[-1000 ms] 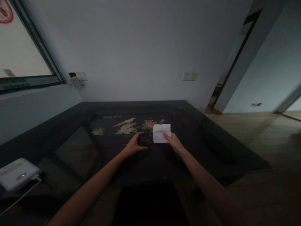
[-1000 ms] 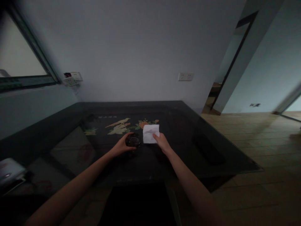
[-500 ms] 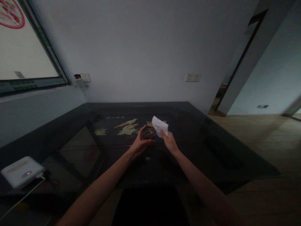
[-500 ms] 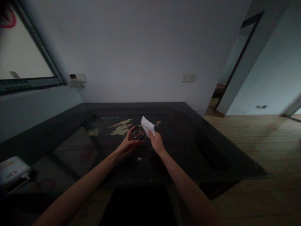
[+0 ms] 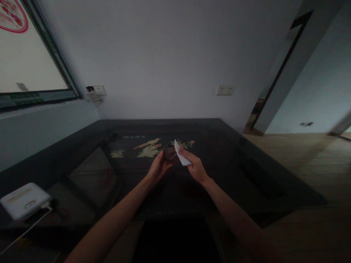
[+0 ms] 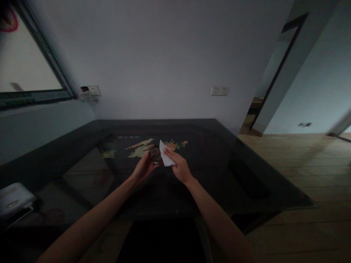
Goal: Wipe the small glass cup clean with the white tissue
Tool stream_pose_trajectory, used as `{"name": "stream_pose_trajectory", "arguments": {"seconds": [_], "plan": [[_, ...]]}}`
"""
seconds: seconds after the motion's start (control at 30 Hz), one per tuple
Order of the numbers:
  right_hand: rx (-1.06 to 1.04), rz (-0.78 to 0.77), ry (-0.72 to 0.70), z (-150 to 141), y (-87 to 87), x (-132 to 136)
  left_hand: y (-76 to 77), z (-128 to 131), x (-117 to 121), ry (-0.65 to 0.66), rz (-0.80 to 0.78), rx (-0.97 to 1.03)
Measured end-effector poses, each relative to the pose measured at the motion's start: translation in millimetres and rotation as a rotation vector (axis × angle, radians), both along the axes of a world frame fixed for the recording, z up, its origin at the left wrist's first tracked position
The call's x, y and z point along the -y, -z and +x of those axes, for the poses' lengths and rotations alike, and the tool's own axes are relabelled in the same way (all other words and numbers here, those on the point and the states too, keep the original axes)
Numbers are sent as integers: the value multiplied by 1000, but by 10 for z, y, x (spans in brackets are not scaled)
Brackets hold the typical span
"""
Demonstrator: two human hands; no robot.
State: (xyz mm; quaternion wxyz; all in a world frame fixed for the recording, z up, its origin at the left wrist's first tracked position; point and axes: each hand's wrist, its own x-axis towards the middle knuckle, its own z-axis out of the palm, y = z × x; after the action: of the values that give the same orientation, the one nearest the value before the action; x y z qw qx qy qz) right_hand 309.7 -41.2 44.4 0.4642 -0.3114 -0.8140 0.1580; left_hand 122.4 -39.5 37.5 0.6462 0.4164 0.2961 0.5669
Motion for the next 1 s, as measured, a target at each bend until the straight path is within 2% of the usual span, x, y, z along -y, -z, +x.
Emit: {"name": "stream_pose_trajectory", "arguments": {"seconds": [0.23,0.4,0.6,0.87,0.93,1.0], "plan": [[378,221,95,-93,35,93,77,-1,-31,-104,85,16],[455,286,121,-232,44,165,63,17,34,-161,133,-145],[344,196,140,-355,31,257,157,4,22,-166,186,-279],[-115,-163,58,-382,35,280,273,28,-17,-180,301,-365],[-145,-151,57,-386,55,290,272,37,-10,-190,333,-389],[-77,-30,72,-387,90,287,261,43,3,-231,356,-402]]}}
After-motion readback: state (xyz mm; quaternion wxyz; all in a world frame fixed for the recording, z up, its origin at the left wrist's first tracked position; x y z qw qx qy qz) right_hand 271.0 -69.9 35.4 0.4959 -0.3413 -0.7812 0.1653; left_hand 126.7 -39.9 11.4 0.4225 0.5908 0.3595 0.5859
